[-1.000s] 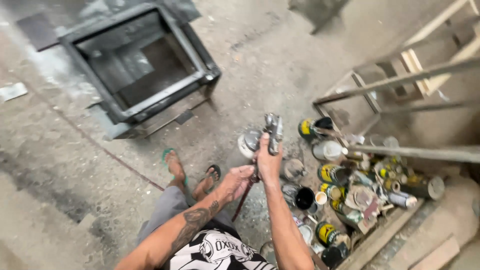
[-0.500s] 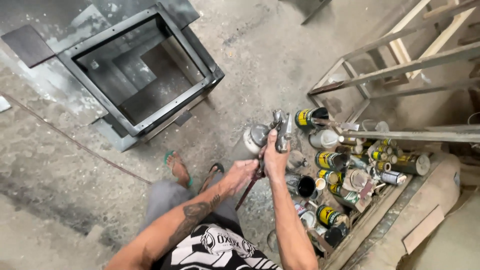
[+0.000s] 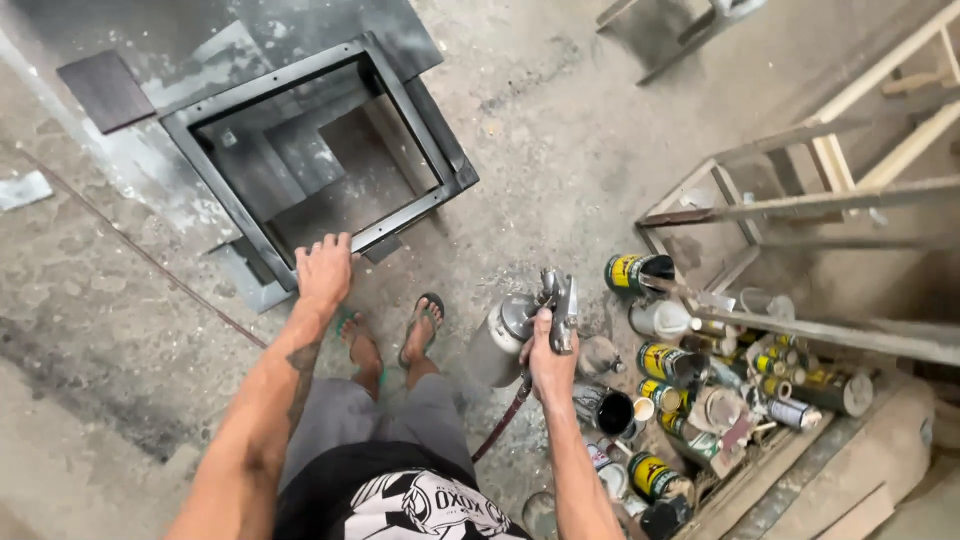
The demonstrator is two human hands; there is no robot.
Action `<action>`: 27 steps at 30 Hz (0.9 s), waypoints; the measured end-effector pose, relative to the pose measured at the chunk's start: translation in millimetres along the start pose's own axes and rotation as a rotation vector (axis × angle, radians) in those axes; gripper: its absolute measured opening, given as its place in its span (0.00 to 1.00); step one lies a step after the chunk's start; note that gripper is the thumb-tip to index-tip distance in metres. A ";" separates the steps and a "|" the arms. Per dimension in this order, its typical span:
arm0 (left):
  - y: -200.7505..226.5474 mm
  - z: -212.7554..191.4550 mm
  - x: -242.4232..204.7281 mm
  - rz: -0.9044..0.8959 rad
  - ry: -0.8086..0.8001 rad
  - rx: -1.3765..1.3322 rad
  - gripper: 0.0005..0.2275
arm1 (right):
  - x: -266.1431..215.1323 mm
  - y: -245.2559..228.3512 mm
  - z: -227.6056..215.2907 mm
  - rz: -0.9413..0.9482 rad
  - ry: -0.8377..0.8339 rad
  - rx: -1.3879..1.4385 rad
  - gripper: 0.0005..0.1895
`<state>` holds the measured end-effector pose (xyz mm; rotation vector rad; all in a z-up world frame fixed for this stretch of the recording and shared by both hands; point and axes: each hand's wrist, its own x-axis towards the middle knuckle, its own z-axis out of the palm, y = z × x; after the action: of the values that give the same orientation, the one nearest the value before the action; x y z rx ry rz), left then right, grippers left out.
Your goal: Sanding a metal frame and then applying paint using a pneumatic spray gun.
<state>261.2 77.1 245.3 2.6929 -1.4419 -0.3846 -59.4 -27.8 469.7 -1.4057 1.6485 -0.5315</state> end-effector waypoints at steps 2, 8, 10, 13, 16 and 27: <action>-11.7 6.8 -7.2 0.007 -0.047 0.018 0.17 | -3.5 -2.7 -2.8 0.007 -0.027 -0.007 0.22; -24.1 -72.8 1.6 0.063 -0.032 0.011 0.17 | 17.5 -11.6 -3.8 -0.009 -0.093 -0.091 0.25; -33.4 -99.6 13.4 0.128 0.149 0.041 0.16 | 31.9 -13.7 -3.9 0.008 -0.075 -0.118 0.25; -62.3 -125.8 40.2 0.196 0.313 0.136 0.15 | 46.3 -27.6 3.9 0.057 -0.034 -0.115 0.23; -66.6 -180.6 52.8 0.258 0.371 0.171 0.13 | 49.2 -47.2 2.0 0.033 -0.076 -0.025 0.27; -94.8 -210.6 88.4 0.164 0.531 0.166 0.10 | 45.2 -53.1 19.1 -0.088 -0.223 -0.121 0.27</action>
<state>437.1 44.1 415.9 2.4810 -1.5491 0.4463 -12.5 -80.4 485.9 -1.5711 1.4655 -0.3152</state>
